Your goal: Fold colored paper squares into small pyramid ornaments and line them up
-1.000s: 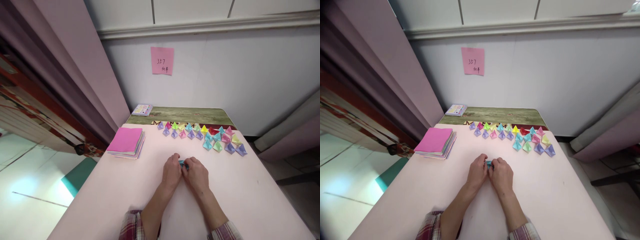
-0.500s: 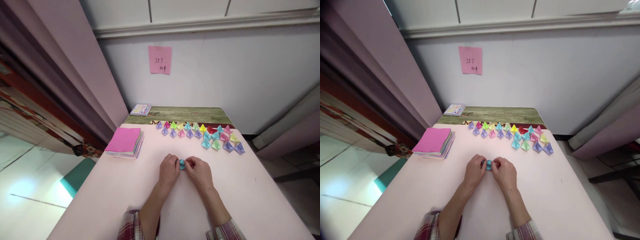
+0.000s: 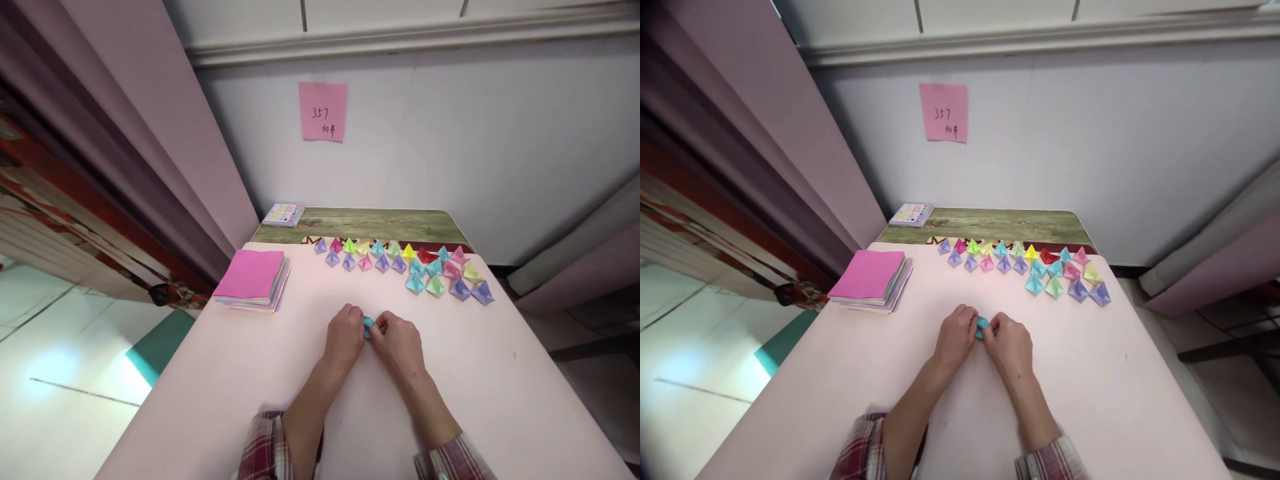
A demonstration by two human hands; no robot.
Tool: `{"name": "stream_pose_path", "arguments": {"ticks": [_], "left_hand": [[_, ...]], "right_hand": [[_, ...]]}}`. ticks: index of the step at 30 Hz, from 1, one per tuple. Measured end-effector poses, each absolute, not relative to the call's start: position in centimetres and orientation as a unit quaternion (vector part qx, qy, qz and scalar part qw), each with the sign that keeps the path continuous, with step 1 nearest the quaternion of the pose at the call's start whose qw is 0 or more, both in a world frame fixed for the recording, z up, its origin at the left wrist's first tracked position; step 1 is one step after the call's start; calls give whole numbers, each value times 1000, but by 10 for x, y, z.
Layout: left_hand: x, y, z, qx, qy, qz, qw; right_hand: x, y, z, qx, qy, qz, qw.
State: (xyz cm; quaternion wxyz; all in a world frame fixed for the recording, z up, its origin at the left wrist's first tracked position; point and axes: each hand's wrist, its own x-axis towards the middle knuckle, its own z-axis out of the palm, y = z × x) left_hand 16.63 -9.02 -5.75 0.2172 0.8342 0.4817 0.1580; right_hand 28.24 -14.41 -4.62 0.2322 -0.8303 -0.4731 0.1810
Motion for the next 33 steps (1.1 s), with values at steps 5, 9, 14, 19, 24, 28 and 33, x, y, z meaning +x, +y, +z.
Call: {"name": "stream_pose_path", "arguments": {"ticks": [5, 9, 14, 19, 24, 28, 33], "left_hand": [[161, -83, -58, 766, 484, 292, 306], [151, -76, -54, 706, 545, 324, 317], [148, -81, -45, 743, 589, 172, 266], [153, -86, -43, 769, 577, 137, 241], [153, -82, -42, 751, 599, 139, 241], [154, -81, -42, 748, 600, 138, 249], [153, -82, -44, 744, 595, 146, 266]], "right_hand": [[291, -151, -41, -791, -473, 276, 273], [303, -153, -42, -805, -450, 262, 284], [301, -148, -44, -820, -458, 209, 272], [291, -147, -46, -819, -471, 205, 255], [295, -146, -47, -828, -451, 199, 266], [319, -129, -36, -861, -429, 143, 233], [366, -92, -23, -873, -461, 66, 144]]}}
